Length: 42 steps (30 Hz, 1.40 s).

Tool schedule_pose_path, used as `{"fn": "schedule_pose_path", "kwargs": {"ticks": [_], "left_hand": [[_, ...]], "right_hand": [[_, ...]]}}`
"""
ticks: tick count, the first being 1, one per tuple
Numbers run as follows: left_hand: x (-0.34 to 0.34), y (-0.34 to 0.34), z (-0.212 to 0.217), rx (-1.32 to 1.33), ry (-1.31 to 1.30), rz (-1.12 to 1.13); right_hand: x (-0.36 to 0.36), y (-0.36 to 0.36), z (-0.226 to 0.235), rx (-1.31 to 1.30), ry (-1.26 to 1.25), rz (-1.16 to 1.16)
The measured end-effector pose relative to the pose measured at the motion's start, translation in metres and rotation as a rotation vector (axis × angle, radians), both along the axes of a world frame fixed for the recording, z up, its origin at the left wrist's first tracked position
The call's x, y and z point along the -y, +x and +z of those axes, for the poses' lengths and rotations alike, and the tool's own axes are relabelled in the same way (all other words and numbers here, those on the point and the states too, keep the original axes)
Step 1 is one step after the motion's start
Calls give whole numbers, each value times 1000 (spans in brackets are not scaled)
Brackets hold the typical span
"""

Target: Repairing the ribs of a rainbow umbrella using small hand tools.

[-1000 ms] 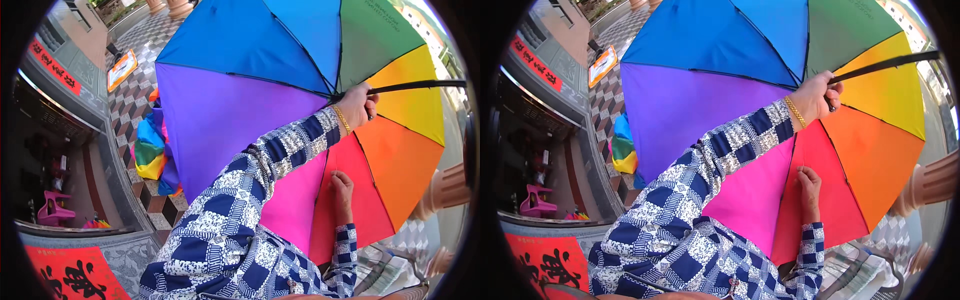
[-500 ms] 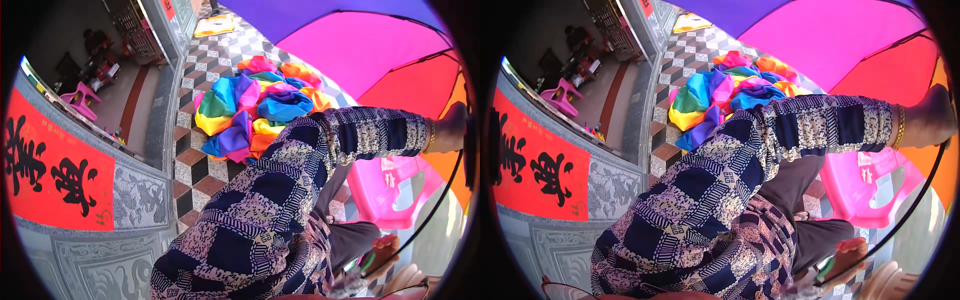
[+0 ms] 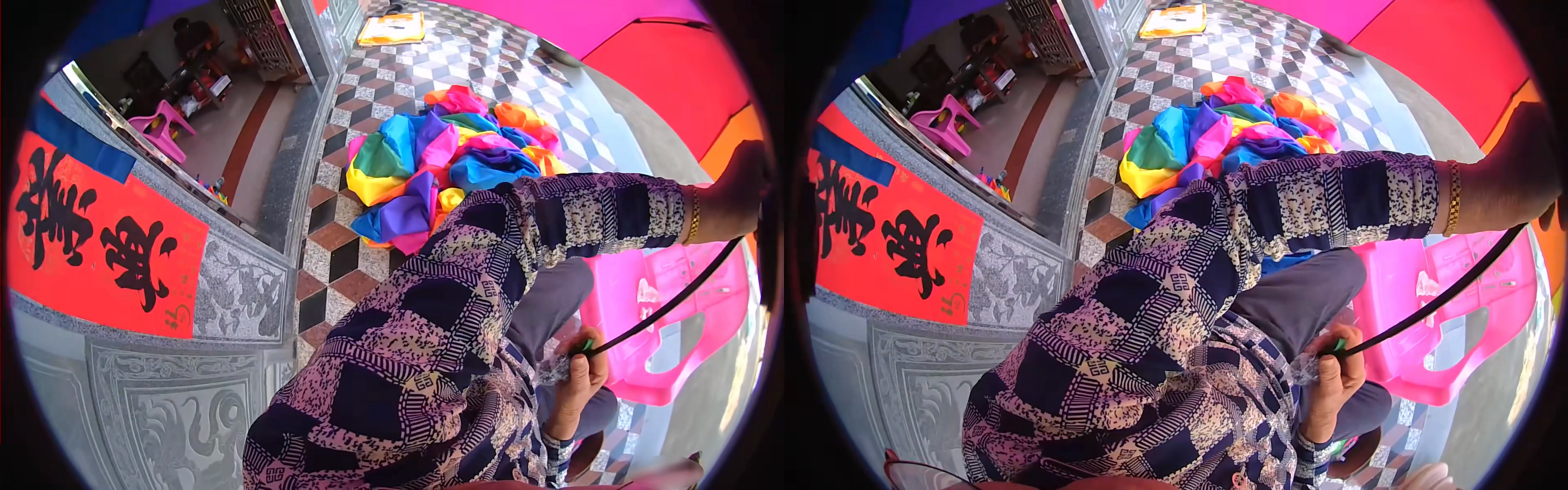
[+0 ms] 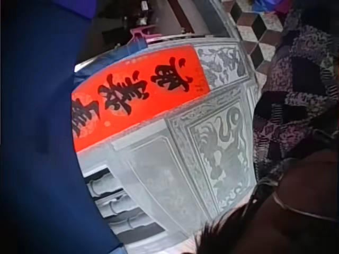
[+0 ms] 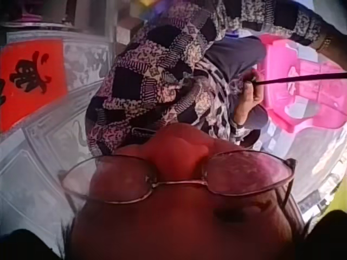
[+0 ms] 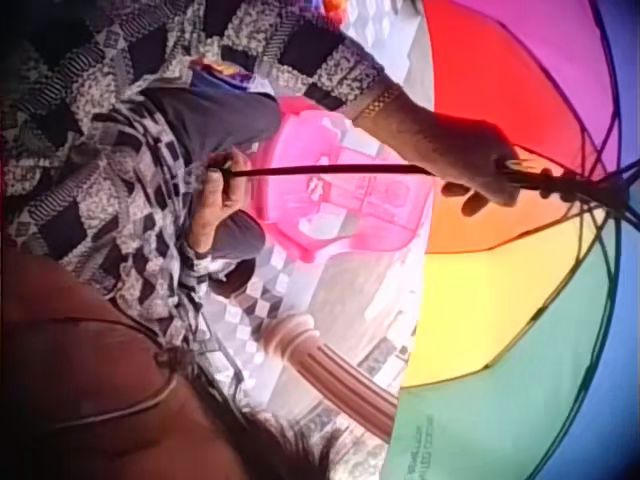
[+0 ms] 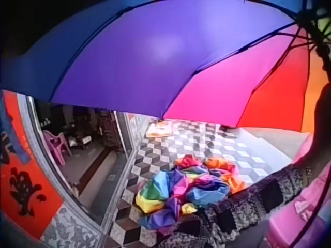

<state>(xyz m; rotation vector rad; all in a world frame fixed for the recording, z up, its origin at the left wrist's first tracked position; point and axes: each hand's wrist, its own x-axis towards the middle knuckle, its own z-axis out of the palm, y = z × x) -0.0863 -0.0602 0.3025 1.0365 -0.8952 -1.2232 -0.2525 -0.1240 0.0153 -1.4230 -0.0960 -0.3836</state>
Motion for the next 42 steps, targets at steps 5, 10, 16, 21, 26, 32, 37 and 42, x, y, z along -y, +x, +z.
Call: {"fn": "schedule_pose_path", "kwargs": {"ticks": [5, 10, 16, 21, 26, 32, 37, 42], "left_hand": [[171, 57, -31, 76, -164, 166], [196, 55, -44, 99, -307, 295], [153, 12, -61, 137, -495, 497], [169, 27, -75, 83, -653, 630], [185, 40, -95, 77, -573, 646], [224, 78, -160, 264, -371, 732], [256, 86, -248, 266, -253, 758], [234, 67, -291, 259, -64, 760]], "right_hand": [[84, 12, -47, 19, -94, 125], [40, -17, -38, -49, 78, 144], [22, -27, -32, -115, 63, 144], [34, -25, -22, -139, 19, 162], [87, -18, -24, -122, 121, -73], [305, -4, -90, -165, 607, -407], [495, -73, -153, 161, 661, -740], [552, -29, -98, 224, 502, -636]]}}
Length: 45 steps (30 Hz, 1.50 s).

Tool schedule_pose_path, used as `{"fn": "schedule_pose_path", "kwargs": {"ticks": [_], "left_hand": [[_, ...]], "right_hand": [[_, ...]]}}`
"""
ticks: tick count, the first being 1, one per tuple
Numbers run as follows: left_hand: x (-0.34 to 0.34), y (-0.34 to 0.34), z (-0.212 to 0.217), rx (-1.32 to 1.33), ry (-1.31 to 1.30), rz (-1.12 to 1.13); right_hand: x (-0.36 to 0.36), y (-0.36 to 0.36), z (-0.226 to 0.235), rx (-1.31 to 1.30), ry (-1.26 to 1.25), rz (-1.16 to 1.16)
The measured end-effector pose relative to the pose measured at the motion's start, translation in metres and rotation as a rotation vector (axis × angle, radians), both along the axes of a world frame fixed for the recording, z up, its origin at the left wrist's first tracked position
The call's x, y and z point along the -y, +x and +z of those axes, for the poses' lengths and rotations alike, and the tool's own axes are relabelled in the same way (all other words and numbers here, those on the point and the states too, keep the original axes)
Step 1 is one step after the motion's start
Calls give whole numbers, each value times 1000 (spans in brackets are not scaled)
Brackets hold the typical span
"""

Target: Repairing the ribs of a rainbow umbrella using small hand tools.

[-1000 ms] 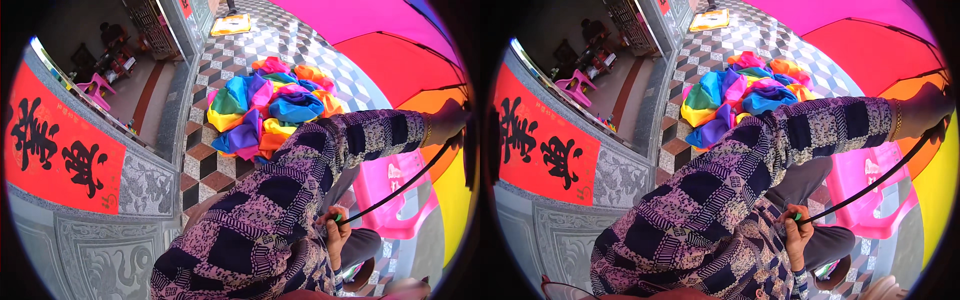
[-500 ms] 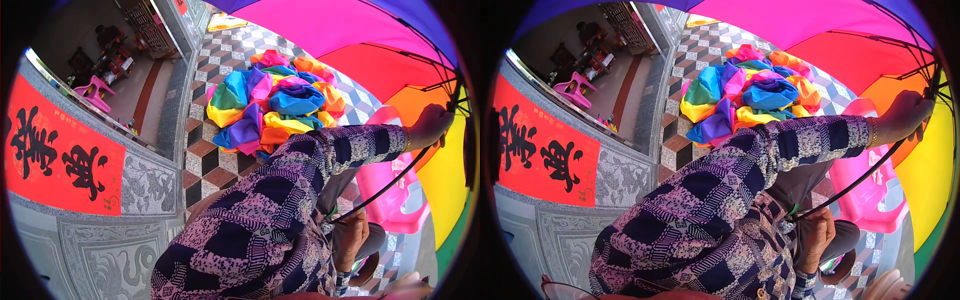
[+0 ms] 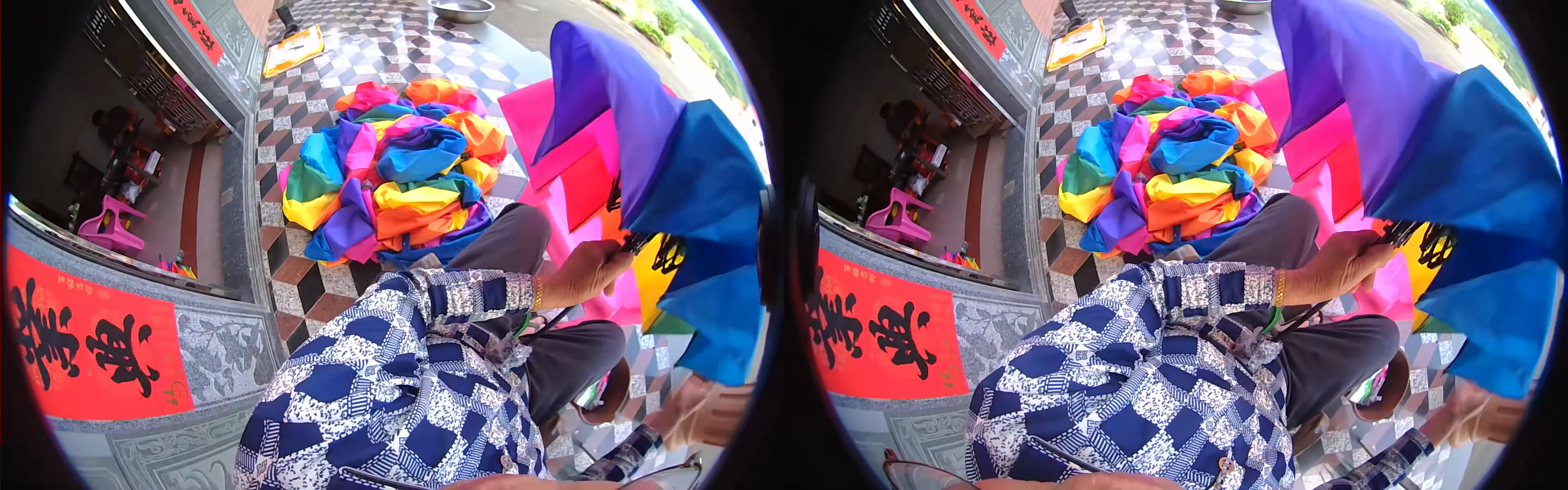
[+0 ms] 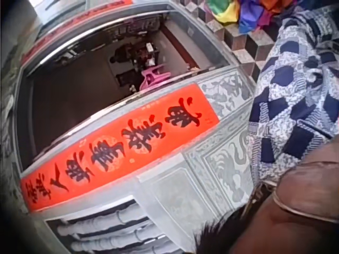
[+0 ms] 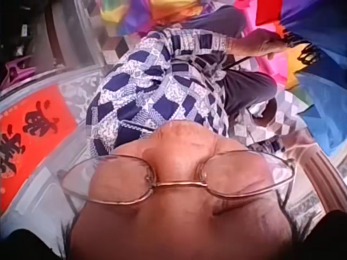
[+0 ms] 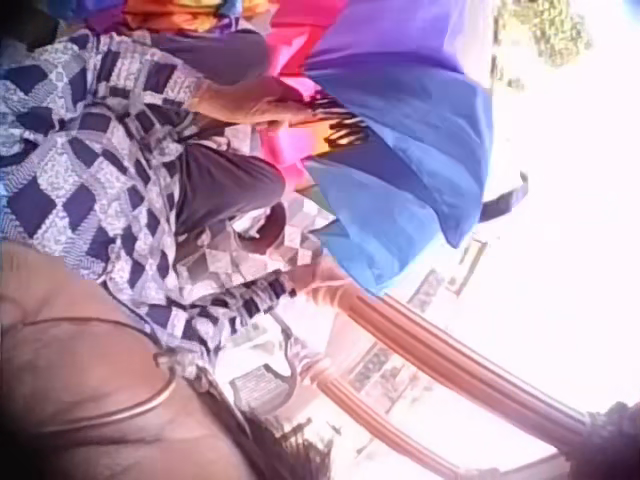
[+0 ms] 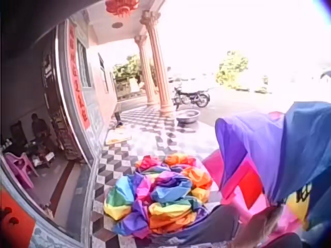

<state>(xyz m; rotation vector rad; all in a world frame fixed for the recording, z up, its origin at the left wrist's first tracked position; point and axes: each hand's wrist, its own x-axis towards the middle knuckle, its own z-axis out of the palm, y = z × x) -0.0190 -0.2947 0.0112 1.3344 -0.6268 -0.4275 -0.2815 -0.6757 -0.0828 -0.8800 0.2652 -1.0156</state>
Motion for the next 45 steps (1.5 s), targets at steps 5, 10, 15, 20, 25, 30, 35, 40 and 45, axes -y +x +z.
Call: {"fn": "schedule_pose_path", "kwargs": {"ticks": [5, 10, 15, 20, 25, 30, 35, 40, 45], "left_hand": [[14, -10, 4, -47, 17, -220], [-13, -12, 11, -6, 77, -177], [-12, -13, 15, -18, 101, -241], [-24, -11, 6, -10, 63, -243], [-52, -29, -82, 198, -47, -460], [-24, -49, -112, 34, -24, -971], [-48, -57, -121, 91, 188, -1086], [-66, -47, -63, 25, 169, -595], [-63, -49, -49, -163, 193, -336]], "right_hand": [[234, -10, 21, -71, -162, -110], [-76, 136, 69, -143, -203, 11], [-45, 217, 98, -273, -238, 83], [-21, 245, 86, -396, -256, 255], [-149, 230, 96, -523, -239, 442], [-249, 231, 110, -647, -242, 384], [-289, 265, 115, -671, -254, 523], [-330, 250, 136, -527, -384, 612], [-277, 238, 120, -405, -441, 608]]}}
